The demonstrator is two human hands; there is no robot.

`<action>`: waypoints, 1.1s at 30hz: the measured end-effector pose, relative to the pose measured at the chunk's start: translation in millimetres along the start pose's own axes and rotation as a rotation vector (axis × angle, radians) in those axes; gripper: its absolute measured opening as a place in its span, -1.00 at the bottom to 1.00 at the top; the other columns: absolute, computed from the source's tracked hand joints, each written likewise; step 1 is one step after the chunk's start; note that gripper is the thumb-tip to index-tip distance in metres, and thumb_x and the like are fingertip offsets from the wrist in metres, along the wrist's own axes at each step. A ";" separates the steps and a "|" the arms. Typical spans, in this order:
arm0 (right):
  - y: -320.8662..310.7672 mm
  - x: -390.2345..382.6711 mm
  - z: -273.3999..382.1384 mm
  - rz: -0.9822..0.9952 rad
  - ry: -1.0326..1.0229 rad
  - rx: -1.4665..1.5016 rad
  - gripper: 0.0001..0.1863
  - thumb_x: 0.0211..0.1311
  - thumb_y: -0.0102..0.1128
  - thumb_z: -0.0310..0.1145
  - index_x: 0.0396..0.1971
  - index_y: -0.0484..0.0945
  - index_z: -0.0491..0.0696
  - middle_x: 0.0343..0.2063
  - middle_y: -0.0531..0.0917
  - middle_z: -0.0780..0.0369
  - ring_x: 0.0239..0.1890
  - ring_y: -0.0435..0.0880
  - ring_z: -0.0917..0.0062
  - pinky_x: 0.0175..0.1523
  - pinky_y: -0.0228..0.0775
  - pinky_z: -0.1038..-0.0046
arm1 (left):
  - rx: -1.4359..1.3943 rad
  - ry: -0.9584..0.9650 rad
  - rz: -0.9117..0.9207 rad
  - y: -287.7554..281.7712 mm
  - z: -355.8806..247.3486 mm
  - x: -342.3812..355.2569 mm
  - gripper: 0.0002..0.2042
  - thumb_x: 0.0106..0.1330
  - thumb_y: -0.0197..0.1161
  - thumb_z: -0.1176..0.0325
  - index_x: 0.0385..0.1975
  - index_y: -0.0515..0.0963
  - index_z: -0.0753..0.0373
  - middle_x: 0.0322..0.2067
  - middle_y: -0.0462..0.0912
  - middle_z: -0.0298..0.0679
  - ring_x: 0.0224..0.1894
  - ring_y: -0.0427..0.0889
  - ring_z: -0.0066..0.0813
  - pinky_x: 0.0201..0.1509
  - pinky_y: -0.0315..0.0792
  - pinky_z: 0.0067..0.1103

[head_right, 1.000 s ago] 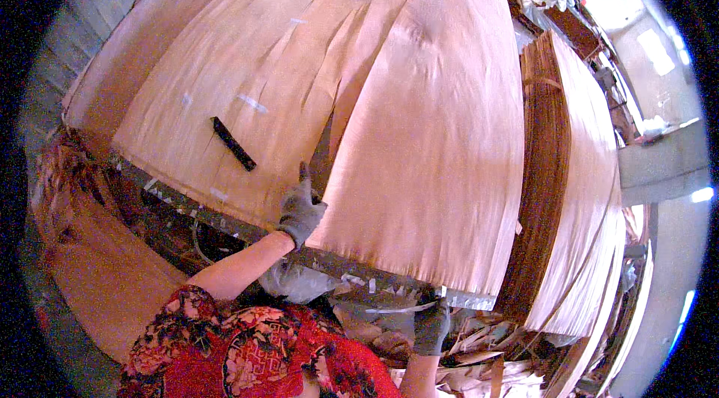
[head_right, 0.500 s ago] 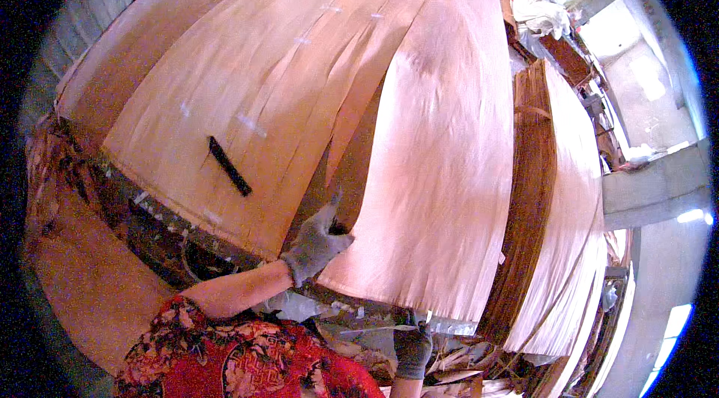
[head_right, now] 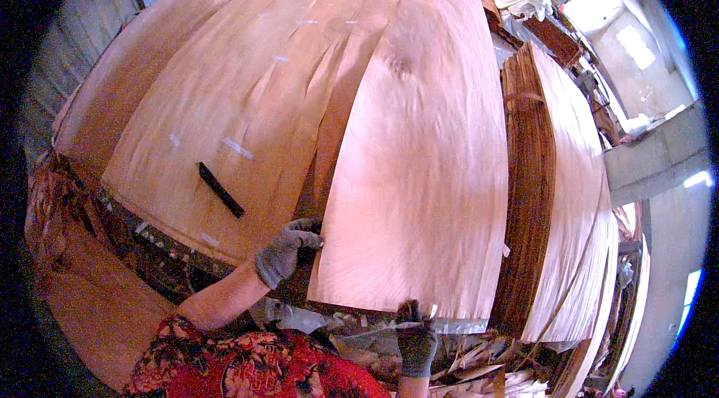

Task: The person applies thin strips of wood veneer to a large curved surface, smoothing them down and securing them with small white clips. They use a utility knife to trim excess material and occasionally pick up loose scraps from the floor.

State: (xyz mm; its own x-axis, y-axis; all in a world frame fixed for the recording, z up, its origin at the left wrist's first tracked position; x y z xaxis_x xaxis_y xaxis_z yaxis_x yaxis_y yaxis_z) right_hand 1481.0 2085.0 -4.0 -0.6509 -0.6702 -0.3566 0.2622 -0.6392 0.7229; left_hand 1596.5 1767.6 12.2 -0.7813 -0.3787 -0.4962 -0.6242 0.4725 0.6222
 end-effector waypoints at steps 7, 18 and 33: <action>-45.7 -14.9 -0.7 -0.081 0.090 0.262 -0.54 0.17 0.04 -0.12 -0.07 0.44 -0.17 -0.06 0.53 0.06 -0.26 0.52 0.37 -0.08 0.34 0.32 | 0.048 0.009 -0.024 13.8 -14.5 -13.6 -0.69 -0.07 0.16 0.52 -0.23 0.53 0.32 -0.36 0.61 -0.29 -0.31 0.58 -0.48 -0.19 0.46 -0.59; -17.0 -0.6 -8.7 -0.374 -0.035 0.174 -0.77 0.22 0.02 -0.17 -0.27 0.51 0.02 -0.28 0.61 0.20 -0.20 0.51 0.38 0.04 0.33 0.33 | 0.208 0.038 0.059 13.5 -36.3 -8.5 -0.78 -0.05 0.16 0.44 -0.36 0.56 0.31 -0.43 0.60 -0.34 -0.39 0.53 -0.57 -0.24 0.40 -0.64; -82.0 13.8 13.1 -0.429 -0.102 0.014 -0.75 0.24 -0.03 -0.23 -0.17 0.52 0.01 -0.23 0.58 0.32 -0.20 0.51 0.48 -0.04 0.36 0.40 | 0.784 -0.091 -0.299 -53.5 37.3 27.7 -0.84 0.01 0.30 0.32 -0.63 0.53 0.26 -0.69 0.52 -0.29 -0.70 0.45 -0.52 -0.65 0.32 -0.56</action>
State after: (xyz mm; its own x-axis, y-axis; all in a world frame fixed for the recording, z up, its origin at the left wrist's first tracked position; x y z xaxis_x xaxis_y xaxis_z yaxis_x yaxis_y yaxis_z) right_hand 1441.2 2133.0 -60.4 -0.7659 -0.3040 -0.5666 -0.0562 -0.8462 0.5300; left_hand 1608.2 1761.5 -57.5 -0.5589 -0.5265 -0.6406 -0.5990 0.7906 -0.1271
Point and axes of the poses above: each hand's wrist, its own x-axis towards the middle knuckle, its own y-axis out of the palm, z = x × y, the point moved 3 cm from there along x, towards the middle knuckle
